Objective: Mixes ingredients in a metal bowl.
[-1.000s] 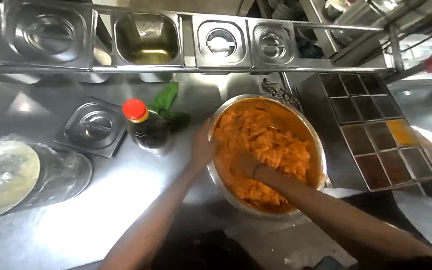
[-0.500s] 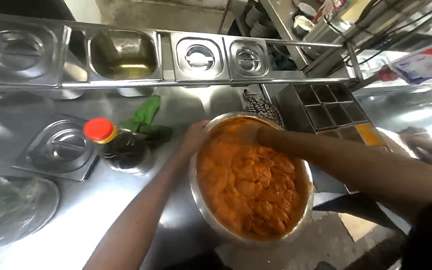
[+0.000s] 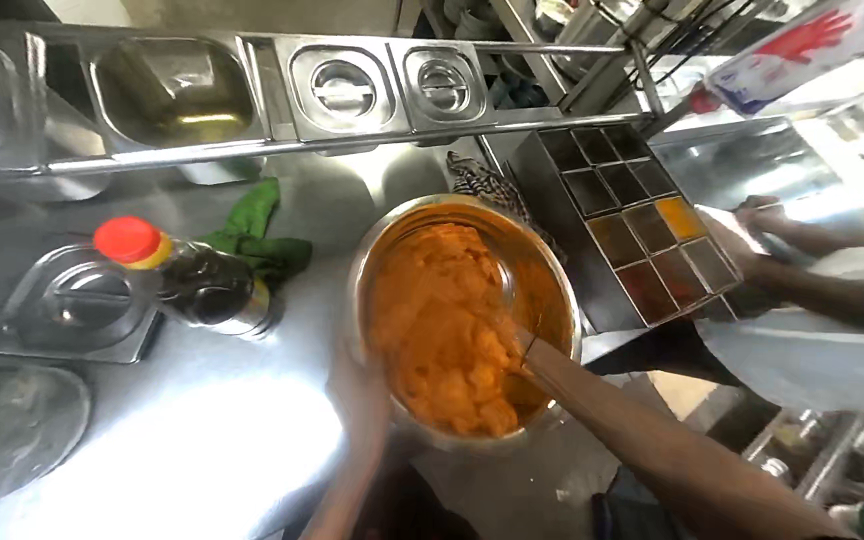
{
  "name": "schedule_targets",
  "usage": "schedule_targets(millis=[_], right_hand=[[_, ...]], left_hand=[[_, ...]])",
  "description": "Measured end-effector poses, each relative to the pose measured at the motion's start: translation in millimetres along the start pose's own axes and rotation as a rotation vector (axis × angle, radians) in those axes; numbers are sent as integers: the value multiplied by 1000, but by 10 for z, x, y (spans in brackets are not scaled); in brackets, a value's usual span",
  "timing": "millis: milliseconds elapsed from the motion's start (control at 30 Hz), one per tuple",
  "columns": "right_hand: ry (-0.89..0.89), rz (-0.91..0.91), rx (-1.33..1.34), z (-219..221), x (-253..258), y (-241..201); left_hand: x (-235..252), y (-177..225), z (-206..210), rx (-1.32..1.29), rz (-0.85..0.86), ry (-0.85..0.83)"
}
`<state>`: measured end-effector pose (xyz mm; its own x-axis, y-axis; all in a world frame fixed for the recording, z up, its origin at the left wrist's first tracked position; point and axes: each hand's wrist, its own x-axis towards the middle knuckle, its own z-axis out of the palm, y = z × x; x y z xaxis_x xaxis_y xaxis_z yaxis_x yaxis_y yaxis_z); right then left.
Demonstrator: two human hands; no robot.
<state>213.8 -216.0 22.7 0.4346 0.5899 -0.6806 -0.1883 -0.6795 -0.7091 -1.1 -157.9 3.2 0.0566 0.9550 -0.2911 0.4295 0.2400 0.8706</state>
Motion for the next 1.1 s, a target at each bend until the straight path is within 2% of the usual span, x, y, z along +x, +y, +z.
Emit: schedule_targets(millis=[33,67,100,167,200,233,267,333,433,533,600,667,733,833,900,1000,1100], right_hand=[[2,-81,-60,0,-9,-176],[-33,-183,-239,-84,-7,-296],[-126,-286,-557,-227,35,-391],[-228,-491,-1333,-197,143,-729],[-227,-678,-1509,-110,207,-841],[-250,-762,-1570,20,193,-1012],[-303,-695,-1637,220,85,-1273],[-426,-427,-1868,719,-39,-1749],[-472,-573,-1887,866,785,-1609],[-258,-424,-1792,331,1253,-1519],[-101,-245,-1671,-159,1176,-1394],[-32,-37,-1557,-573,881,-1073],[-106,75,-1502,-685,460,-555],[-259,213,-1259,-314,-32,-57],[-374,230,-1181,205,-234,-102],[-374,108,-1268,734,13,-207],[-281,16,-1380,769,438,-429]], left_hand=[[-63,-71,-59,-44,22,5],[-121,-143,-131,-87,48,3],[-139,-194,-214,-124,68,-10],[56,-141,-380,-123,85,-86],[257,-50,-443,-88,83,-139],[519,71,-457,-51,73,-192],[815,198,-419,-35,47,-262],[1359,395,-258,-21,22,-413],[1784,561,6,91,52,-503],[1780,541,84,79,62,-412],[1562,459,7,14,7,-304],[1334,427,22,-46,-9,-186],[1093,351,76,-106,-15,-101],[697,257,102,-141,-67,-28],[431,179,108,-110,-94,-18],[191,32,13,-57,-102,-23],[145,-62,-106,-50,-112,-7]])
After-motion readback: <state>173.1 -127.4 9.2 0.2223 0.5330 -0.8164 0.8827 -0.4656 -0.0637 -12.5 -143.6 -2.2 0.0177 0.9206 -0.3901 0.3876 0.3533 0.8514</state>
